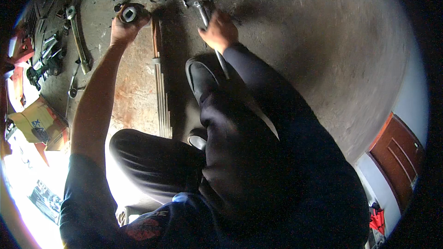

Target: The person sits on the floor and uses a hammer to repeatedly strike metal sockets and cylindrical parts, attempting to fit them together or onto a long metal bar. The person handles the parts and tools by hand throughout the process.

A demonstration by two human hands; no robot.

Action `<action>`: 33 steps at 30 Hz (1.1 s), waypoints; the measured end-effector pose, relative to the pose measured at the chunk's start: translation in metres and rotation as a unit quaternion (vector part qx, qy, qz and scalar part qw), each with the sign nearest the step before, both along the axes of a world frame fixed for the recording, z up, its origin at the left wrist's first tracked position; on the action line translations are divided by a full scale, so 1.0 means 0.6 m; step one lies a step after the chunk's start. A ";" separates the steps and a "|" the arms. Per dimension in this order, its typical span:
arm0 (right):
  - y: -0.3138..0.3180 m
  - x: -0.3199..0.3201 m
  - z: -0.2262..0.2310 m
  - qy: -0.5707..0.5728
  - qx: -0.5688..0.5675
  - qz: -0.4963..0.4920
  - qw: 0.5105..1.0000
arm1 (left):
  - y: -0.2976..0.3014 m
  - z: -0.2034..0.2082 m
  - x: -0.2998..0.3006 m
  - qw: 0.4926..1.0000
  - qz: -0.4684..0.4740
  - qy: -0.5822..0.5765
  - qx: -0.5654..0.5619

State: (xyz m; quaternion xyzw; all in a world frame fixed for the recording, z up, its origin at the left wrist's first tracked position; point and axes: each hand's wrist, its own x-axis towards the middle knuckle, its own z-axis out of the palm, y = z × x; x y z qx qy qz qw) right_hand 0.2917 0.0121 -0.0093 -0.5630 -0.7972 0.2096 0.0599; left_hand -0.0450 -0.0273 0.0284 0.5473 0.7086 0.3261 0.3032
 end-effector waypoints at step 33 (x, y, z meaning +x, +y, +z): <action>0.004 0.068 -0.022 0.013 -0.281 -0.048 0.958 | 0.016 -0.014 -0.011 0.988 0.034 -0.153 0.010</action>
